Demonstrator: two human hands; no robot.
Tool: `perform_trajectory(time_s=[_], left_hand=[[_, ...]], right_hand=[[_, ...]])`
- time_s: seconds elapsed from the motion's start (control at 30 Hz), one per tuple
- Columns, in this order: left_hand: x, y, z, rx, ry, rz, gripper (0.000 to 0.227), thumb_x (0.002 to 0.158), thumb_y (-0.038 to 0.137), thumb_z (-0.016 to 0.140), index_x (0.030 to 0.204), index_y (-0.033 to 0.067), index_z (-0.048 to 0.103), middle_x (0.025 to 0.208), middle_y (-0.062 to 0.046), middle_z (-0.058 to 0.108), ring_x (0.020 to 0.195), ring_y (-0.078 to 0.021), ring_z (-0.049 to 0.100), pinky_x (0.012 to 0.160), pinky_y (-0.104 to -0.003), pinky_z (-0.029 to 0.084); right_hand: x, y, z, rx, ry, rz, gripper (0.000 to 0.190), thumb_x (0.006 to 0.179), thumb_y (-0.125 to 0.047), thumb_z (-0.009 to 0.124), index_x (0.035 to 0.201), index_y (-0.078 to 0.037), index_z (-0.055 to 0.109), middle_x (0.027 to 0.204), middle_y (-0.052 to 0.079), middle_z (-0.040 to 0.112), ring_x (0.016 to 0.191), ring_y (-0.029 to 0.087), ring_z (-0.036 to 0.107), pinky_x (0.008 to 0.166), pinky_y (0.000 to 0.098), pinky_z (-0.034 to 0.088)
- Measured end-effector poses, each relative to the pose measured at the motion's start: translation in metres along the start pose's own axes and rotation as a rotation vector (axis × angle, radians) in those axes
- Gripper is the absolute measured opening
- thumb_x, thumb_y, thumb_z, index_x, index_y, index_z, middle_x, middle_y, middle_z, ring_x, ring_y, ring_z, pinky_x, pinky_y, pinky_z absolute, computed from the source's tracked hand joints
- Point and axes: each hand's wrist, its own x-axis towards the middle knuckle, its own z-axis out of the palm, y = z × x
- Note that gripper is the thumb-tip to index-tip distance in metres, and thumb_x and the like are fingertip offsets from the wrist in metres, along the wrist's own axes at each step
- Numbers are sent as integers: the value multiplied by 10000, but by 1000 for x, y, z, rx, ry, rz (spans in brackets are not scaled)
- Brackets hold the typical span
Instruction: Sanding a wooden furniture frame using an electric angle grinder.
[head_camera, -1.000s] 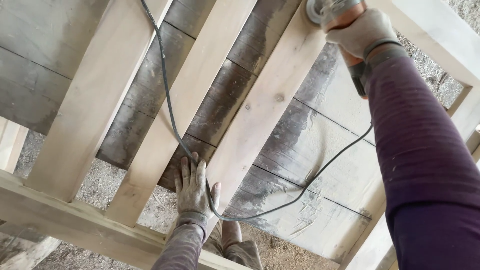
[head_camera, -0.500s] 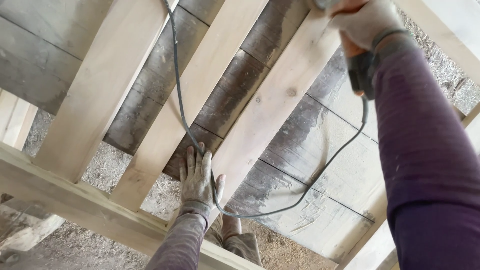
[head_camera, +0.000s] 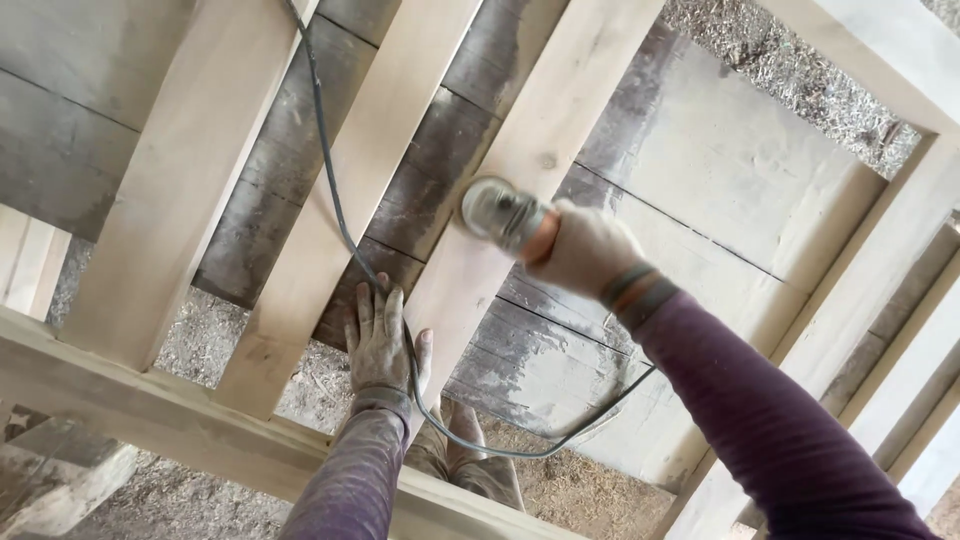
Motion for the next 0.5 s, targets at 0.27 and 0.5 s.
perform_trajectory(time_s=[0.27,0.5], left_hand=[[-4,-7,8,-8,8,29,722,981,476,503,1538,47,339,1686,-177,264,1563,-420,200,1228,-672,159],[-1,-13,17,25,21,42,713,976,485,512,1522,59,342,1670,-172,272,1545,-419,220,1208,-681,166]], right_hand=[[20,41,-45,-56,-27,217,336,908,-303,732,1134,-59,679,887,116,741,704,192,719,639,319,634],[50,79,-106,189,180,602,466,787,-227,805,1217,-116,664,972,69,725,829,193,710,779,364,631]])
